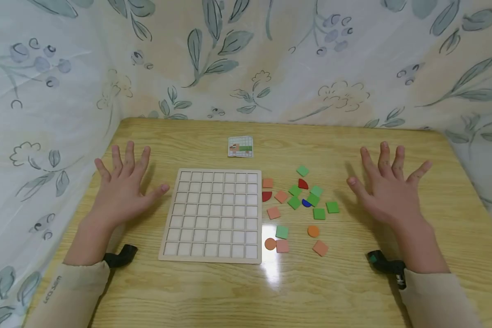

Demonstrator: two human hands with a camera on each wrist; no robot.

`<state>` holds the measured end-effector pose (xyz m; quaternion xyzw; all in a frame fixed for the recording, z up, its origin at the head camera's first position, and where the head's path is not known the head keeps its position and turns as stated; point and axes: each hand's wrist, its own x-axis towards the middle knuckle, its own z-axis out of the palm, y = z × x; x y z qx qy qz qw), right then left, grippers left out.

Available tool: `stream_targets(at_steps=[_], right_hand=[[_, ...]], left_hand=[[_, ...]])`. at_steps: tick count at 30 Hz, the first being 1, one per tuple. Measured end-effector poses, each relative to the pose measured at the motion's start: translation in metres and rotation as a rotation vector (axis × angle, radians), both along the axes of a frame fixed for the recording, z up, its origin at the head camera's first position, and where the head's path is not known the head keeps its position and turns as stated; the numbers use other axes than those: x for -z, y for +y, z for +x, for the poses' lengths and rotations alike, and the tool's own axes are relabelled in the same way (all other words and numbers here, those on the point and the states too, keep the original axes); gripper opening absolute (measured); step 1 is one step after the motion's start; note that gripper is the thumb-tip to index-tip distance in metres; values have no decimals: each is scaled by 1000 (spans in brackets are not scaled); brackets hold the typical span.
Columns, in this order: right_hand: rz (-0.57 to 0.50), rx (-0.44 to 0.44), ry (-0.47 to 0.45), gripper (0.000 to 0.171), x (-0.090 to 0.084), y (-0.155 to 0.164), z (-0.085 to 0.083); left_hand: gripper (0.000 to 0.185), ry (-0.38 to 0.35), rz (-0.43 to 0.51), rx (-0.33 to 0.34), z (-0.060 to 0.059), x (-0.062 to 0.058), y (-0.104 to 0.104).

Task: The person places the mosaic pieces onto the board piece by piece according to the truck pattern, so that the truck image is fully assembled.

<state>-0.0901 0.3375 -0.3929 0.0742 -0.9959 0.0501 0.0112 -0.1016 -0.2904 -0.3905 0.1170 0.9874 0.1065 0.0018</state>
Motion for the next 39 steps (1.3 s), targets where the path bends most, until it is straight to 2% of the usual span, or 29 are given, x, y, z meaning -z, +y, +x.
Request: stream_targets(at_steps=[6,9,14,17,19,23,27,30,34,39], right_hand=[[-38,2,0,88,1,-4,6],[-100,-24,-3,84,2,-7,10],[-372,-138,25,64,7,-14,18],[-514,-197,55,45,12,-20,27],[-561,-222,80,38,16,-22,31],[-586,-281,114,38,24,-23,33],[-600,-349,119,43,31,-24,33],[-603,-379,107,43,34,-25,34],[-595,-384,93,43,36,-25,34],[-585,-380,86,42,34,-24,33]], left_hand=[[110,-62,30,21,1,-3,7],[110,-124,89,53,2,-2,11],[102,-177,233,51,3,0,11],[86,-162,304,48,5,-2,10],[74,-141,341,55,6,0,7],[64,-129,408,114,7,7,0],[76,-193,516,183,9,18,-9],[85,-243,571,200,13,24,-13],[96,-262,553,255,14,29,-13],[102,-256,532,324,8,32,-9]])
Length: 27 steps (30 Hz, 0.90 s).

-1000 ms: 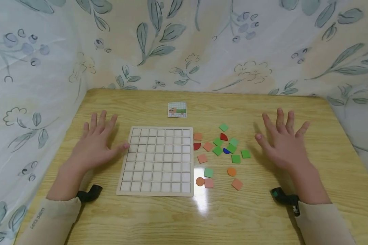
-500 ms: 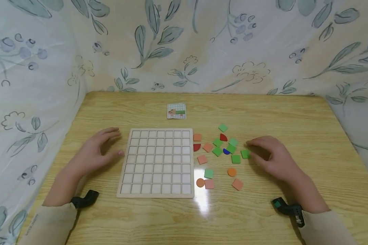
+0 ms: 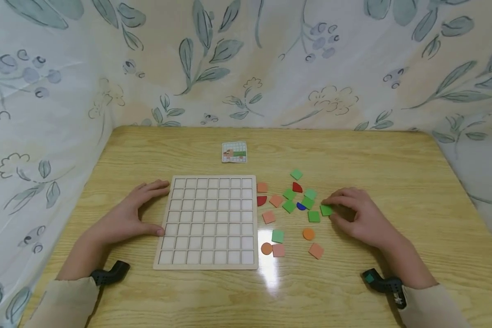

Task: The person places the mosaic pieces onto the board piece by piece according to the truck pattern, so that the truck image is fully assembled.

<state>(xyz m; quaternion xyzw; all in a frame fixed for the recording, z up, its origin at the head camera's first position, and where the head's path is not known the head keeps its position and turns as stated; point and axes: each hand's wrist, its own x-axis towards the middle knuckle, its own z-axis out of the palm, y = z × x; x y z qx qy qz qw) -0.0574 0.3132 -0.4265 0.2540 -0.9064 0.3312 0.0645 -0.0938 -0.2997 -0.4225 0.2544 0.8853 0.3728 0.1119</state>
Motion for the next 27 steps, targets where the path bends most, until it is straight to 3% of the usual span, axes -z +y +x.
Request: stream_targets(at_steps=[9,14,20,27], right_hand=[[-5,16,-4,40,4,-1,0],[-53,30,-27,41,5,-3,-2],[-134,62,-9,42,6,-10,-10],[-210,25,6,41,3,-33,-17]], left_hand=[[100,39,16,48,0,2,1],[99,113,-9,79,0,3,0],[93,150,-17,104,0,4,3],[88,187,-22,117,0,3,7]])
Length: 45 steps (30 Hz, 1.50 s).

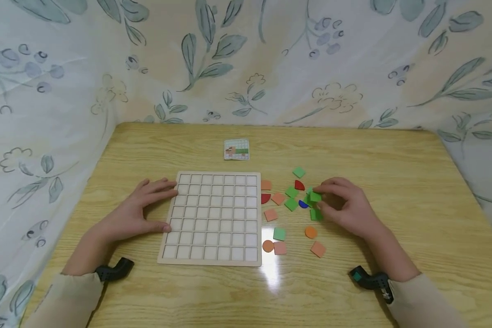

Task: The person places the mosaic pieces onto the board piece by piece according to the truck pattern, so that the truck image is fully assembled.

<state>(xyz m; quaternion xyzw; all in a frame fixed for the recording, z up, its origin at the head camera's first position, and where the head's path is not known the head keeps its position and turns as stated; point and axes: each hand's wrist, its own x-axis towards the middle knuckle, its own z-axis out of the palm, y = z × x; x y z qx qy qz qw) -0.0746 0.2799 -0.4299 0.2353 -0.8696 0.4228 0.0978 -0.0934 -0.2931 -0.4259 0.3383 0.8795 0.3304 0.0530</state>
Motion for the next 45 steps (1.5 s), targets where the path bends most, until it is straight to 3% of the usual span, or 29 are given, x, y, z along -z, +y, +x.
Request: stream_targets(at_steps=[16,23,34,45], right_hand=[[30,-115,-35,29,-9,-69,-7],[40,-105,-2,26,-7,-109,-5],[144,-161,100,23,-2,-131,1],[199,-186,123,24,4,-135,2]], left_hand=[[79,81,43,-33,5,6,5],[76,125,44,-63,9,5,7],[75,78,44,-60,2,12,11],[79,49,35,-82,3,14,8]])
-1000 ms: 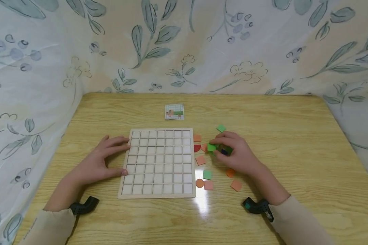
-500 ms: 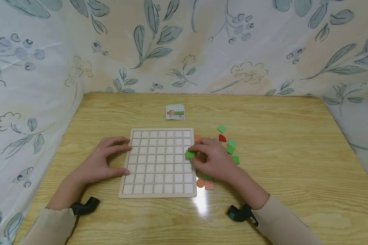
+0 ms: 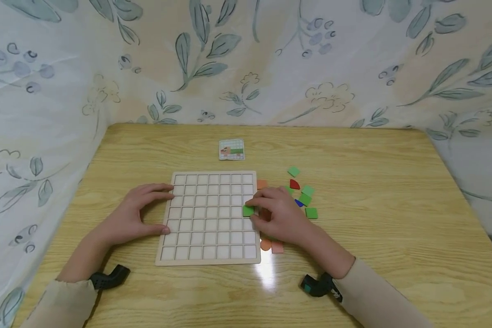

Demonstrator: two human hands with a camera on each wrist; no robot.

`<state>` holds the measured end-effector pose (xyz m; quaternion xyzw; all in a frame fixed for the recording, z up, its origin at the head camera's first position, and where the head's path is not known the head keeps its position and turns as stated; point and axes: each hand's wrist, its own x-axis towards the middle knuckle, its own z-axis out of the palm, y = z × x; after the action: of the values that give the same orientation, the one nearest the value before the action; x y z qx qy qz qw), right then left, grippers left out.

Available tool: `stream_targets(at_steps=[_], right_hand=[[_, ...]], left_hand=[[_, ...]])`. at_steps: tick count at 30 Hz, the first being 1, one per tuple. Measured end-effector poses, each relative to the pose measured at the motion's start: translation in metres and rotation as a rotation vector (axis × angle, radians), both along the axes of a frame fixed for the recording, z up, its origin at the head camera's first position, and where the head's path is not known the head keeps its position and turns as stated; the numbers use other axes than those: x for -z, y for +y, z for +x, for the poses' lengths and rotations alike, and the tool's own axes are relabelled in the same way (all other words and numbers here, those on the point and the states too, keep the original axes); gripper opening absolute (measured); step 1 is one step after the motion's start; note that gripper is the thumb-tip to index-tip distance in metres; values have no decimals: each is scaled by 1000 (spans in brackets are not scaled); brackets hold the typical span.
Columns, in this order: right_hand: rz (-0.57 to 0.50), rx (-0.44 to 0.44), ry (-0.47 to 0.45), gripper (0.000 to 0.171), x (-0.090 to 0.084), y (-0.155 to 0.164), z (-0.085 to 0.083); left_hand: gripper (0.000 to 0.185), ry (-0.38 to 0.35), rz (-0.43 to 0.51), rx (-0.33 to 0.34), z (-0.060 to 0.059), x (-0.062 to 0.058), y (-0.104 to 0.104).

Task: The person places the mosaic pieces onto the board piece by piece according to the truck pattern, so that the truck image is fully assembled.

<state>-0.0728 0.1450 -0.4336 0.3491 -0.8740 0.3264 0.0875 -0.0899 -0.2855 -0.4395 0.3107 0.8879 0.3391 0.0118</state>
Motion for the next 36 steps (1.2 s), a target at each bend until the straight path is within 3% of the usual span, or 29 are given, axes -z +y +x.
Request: stream_targets(at_steps=[21,29,36], right_hand=[[13,1,54,23,5,-3,1],[-62,15,40,26,1,3,-2],[-110,82,20,27,-6,31,-13]], left_hand=[[81,-11,-6,-2,-1,-1,-2],[82,-28,1,-3,1,0,0],[81,-9,-9,9,2,0,2]])
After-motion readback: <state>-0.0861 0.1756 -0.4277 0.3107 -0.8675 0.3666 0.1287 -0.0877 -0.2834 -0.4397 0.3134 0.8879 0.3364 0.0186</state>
